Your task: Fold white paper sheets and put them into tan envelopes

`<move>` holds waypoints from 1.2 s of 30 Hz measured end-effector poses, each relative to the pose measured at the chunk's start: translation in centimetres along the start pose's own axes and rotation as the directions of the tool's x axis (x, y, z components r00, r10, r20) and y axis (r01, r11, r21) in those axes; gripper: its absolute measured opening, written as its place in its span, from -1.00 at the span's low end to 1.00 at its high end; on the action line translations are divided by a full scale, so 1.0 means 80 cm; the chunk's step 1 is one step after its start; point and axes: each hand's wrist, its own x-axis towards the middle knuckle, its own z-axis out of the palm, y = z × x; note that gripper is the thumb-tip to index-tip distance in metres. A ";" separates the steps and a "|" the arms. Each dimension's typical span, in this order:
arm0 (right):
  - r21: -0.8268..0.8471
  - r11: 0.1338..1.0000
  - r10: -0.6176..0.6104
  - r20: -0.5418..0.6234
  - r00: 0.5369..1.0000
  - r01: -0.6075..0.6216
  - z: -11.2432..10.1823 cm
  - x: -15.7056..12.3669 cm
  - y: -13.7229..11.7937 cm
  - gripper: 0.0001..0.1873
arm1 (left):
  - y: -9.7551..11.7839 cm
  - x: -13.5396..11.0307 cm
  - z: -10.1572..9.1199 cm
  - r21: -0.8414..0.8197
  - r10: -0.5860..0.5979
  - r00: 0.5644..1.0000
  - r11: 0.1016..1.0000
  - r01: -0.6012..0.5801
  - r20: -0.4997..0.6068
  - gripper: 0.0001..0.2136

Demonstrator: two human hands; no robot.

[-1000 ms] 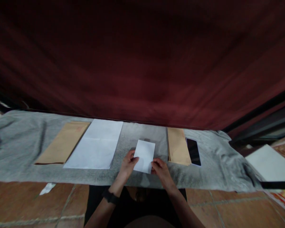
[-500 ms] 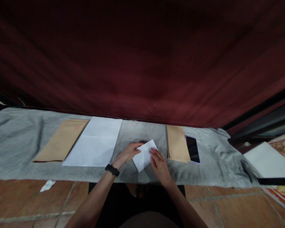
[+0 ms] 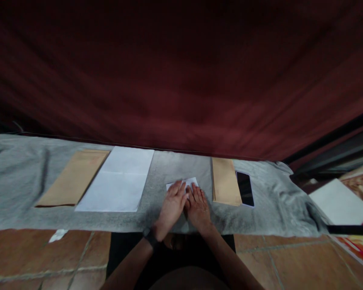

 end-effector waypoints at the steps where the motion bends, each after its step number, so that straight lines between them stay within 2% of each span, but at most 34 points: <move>1: -0.001 1.000 -0.014 0.004 1.000 0.014 0.000 -0.001 0.000 -0.42 | 0.009 -0.018 0.007 0.032 0.017 1.000 0.999 -0.017 -0.008 -0.52; 4: -0.003 1.000 -0.010 0.023 1.000 0.010 0.001 -0.002 0.002 -0.43 | 0.021 -0.058 0.024 0.126 0.016 0.999 0.992 -0.011 -0.036 -0.43; 8: 0.009 1.000 0.024 0.024 0.999 -0.024 0.000 -0.002 0.009 -0.44 | 0.013 -0.073 0.028 0.189 -0.022 0.997 0.981 0.035 -0.069 -0.42; 13: 0.029 0.995 0.094 -0.044 0.995 -0.093 -0.004 0.016 0.019 -0.48 | 0.007 -0.069 0.023 0.233 -0.050 0.995 0.970 0.070 -0.090 -0.45; 15: 0.048 0.993 0.112 -0.036 0.993 -0.110 -0.005 0.029 0.015 -0.50 | 0.008 -0.068 0.021 0.248 -0.053 0.995 0.966 0.073 -0.086 -0.46; 21: 0.138 0.987 -0.092 0.060 0.994 0.083 -0.002 0.047 -0.003 -0.52 | 0.010 -0.070 0.015 0.232 -0.035 0.998 0.972 0.045 -0.047 -0.49; 27: 0.066 0.995 -0.076 0.034 0.997 0.074 0.005 0.034 0.018 -0.46 | 0.019 -0.048 0.018 0.197 -0.137 0.989 0.970 0.144 -0.050 -0.49; 32: 0.033 0.997 -0.073 0.047 0.996 0.071 0.003 0.033 0.020 -0.47 | 0.020 -0.022 0.023 0.153 -0.028 0.999 0.988 0.025 0.022 -0.48; 36: 0.023 0.997 -0.079 0.054 0.995 0.078 0.000 0.032 0.016 -0.46 | 0.007 -0.025 0.018 0.142 0.026 0.997 0.989 -0.035 0.066 -0.49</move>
